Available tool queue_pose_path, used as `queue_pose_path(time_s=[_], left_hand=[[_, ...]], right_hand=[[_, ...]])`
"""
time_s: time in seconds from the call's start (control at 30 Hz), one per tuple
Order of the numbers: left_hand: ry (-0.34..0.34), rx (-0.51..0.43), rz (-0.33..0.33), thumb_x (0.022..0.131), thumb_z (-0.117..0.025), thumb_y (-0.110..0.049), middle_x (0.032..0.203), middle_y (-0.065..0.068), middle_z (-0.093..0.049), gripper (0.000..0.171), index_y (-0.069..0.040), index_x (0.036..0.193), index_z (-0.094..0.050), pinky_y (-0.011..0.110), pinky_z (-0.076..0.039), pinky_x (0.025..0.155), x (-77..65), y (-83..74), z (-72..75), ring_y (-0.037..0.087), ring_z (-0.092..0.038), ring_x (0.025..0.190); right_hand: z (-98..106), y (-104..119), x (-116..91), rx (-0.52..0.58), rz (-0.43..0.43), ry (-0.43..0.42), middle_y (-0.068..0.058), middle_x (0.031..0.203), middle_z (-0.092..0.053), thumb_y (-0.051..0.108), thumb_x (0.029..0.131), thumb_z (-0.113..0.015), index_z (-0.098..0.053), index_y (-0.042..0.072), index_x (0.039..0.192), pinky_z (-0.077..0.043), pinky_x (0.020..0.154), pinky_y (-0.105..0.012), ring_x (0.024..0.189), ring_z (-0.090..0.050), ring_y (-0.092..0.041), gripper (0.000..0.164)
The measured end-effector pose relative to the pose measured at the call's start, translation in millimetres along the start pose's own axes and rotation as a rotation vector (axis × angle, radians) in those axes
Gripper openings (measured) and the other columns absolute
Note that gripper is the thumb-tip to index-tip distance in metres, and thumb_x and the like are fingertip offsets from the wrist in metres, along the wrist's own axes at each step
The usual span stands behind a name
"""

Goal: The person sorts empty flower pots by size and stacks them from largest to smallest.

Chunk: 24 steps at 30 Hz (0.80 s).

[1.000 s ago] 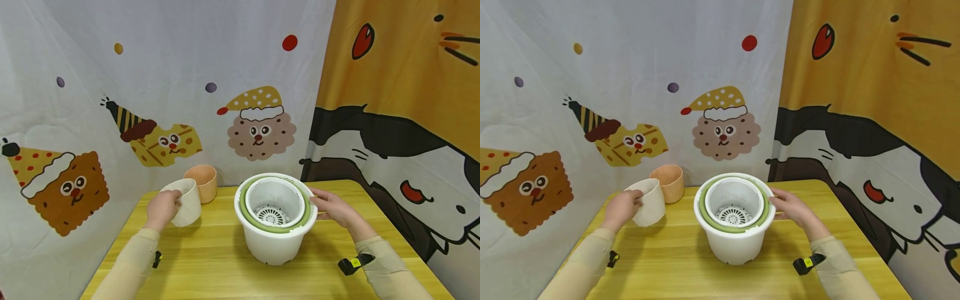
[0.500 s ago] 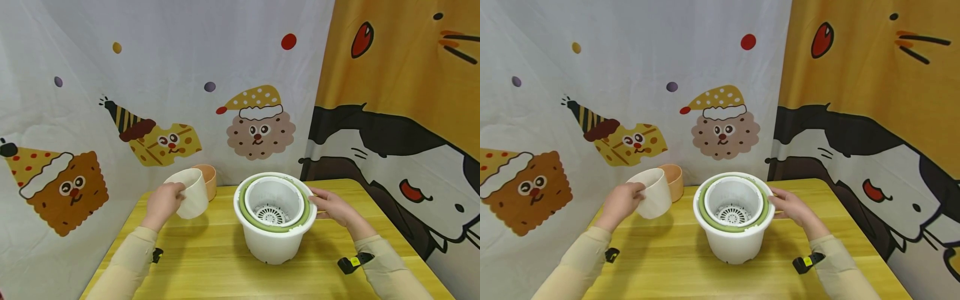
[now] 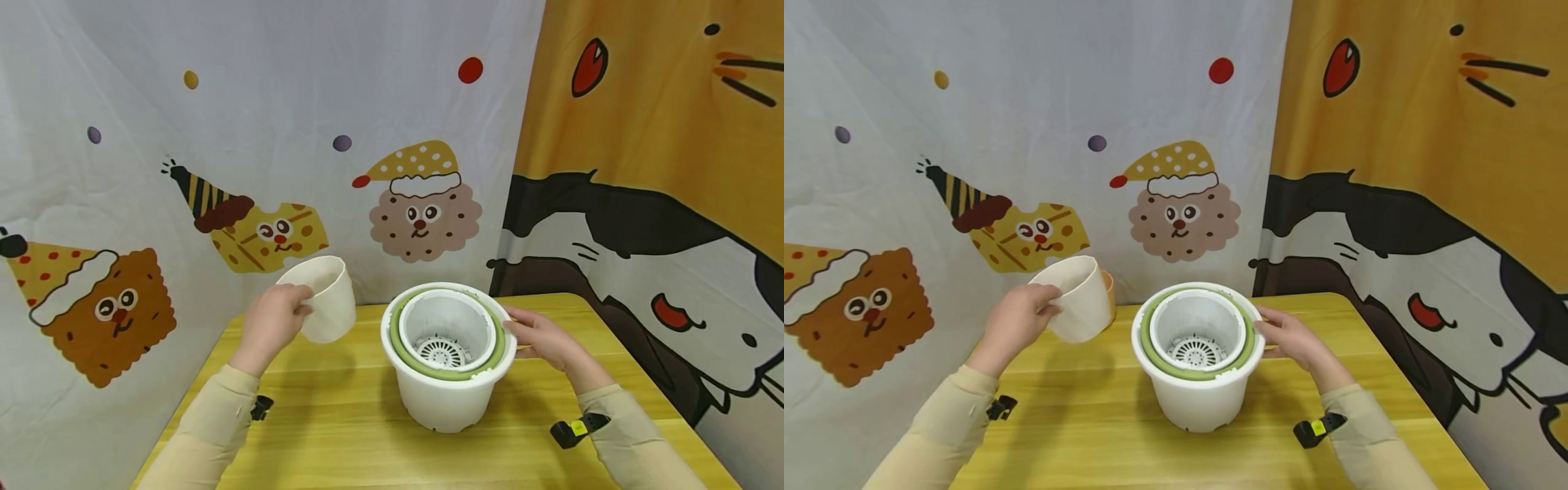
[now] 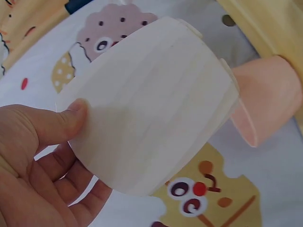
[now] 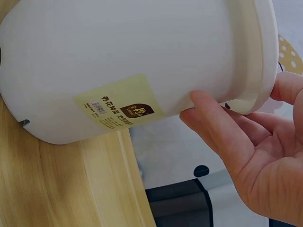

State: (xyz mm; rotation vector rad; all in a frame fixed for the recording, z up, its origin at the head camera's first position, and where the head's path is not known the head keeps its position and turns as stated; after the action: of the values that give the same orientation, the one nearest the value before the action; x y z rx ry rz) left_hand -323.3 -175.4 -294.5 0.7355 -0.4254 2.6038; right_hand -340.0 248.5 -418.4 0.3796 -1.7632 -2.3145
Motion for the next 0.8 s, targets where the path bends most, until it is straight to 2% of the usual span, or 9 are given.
queue_pose_path(time_s=[0.33,0.6,0.8], left_hand=[[-0.056,-0.027,-0.078,0.079,-0.082,-0.004,0.087,0.009,-0.070,0.016,-0.007,0.093,-0.074,0.046,-0.054,0.068,8.7,-28.4,22.8,0.030,-0.063,0.077],[-0.092,-0.046,-0.121,0.078,-0.082,-0.003,0.084,0.007,-0.069,0.016,-0.008,0.091,-0.074,0.046,-0.053,0.074,16.4,-50.0,38.3,0.028,-0.063,0.076],[-0.160,-0.076,-0.184,0.077,-0.082,0.000,0.084,0.006,-0.070,0.018,-0.009,0.091,-0.074,0.044,-0.054,0.068,20.3,-70.8,44.7,0.028,-0.063,0.077]], right_hand=[[0.4,-1.1,-0.4,0.012,-0.014,-0.005,-0.033,0.151,-0.032,0.026,0.105,-0.050,-0.025,0.000,0.155,-0.057,0.085,-0.041,0.109,-0.063,-0.029,0.062],[-0.3,-0.6,-0.5,0.020,-0.008,-0.003,-0.033,0.150,-0.032,0.026,0.105,-0.050,-0.024,0.000,0.155,-0.057,0.085,-0.041,0.108,-0.064,-0.028,0.062],[-0.4,-1.2,-0.4,0.020,-0.011,-0.003,-0.033,0.151,-0.030,0.026,0.105,-0.051,-0.023,0.000,0.155,-0.057,0.085,-0.041,0.108,-0.064,-0.027,0.063]])
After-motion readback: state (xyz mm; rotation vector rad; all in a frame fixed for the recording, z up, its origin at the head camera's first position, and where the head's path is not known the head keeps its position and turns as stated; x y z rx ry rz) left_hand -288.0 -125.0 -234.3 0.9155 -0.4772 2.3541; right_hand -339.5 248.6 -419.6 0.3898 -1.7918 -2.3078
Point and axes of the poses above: each hand's wrist, its own x-axis towards the middle knuckle, its own z-axis out of the back of the hand, y = z × x, the point moved 8 cm from there along x, towards the middle knuckle
